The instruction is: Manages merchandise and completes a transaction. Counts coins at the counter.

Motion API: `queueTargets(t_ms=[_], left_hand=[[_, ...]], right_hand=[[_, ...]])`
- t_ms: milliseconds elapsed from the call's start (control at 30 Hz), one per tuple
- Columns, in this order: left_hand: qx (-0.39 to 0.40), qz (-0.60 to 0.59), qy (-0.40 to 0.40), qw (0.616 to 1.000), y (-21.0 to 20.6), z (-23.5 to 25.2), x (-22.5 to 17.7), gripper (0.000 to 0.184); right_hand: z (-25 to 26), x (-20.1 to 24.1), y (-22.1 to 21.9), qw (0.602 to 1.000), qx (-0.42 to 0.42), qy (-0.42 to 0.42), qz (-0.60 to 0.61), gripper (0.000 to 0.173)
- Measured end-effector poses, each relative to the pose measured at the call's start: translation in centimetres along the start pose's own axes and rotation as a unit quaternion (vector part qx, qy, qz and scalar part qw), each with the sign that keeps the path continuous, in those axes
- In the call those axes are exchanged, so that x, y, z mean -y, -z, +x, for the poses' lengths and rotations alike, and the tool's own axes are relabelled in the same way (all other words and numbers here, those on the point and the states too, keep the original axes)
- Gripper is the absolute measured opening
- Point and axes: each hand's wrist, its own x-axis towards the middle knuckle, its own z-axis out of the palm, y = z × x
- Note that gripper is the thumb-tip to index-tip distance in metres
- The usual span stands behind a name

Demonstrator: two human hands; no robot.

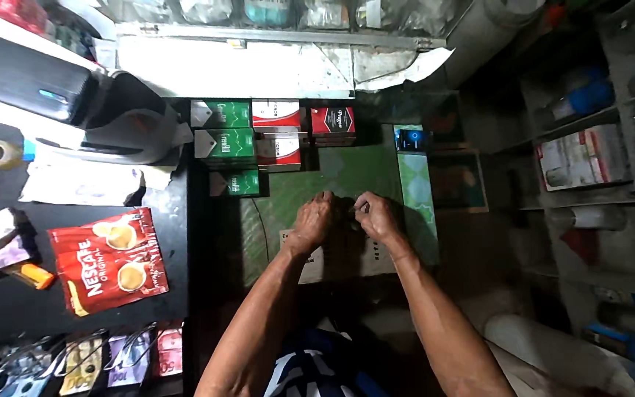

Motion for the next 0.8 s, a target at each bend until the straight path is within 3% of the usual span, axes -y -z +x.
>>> queueTargets(t_ms=[133,300,467,633,733,800], left_hand=[[-0.042,-0.125,-0.002,0.991,-0.1,-2.1,0.6,0.027],[-0.042,-0.405,-0.021,0.913,-0.5,-10.7,-0.5,0.043],[-0.101,-0.410,-0.076,0.903,-1.8,-20.5,0.5,0.025],[-0.127,-0.393,-0.071,0.908,1.0,-30.8,3.7,0.024],[-0.177,-0.391,-0.061,0.901,3.2,-37.8,5.8,0.023],[-0.256,-0.364,-0.017,0.895,4.9,-42.3,7.7,0.020]], right_hand=[[-1.3,-2.5,0.5,0.985,-0.046,0.025,0.166,0.015],[-9.1,-3.0,-1.1,0.947,-0.062,0.038,0.314,0.015],[-17.8,0.3,-7.1,0.918,0.000,0.096,0.386,0.012],[-22.1,4.8,-11.3,0.886,0.128,0.147,0.420,0.013],[-23.3,8.0,-13.4,0.891,0.199,0.098,0.396,0.013],[-23.9,10.0,-14.8,0.906,0.220,0.046,0.360,0.013]])
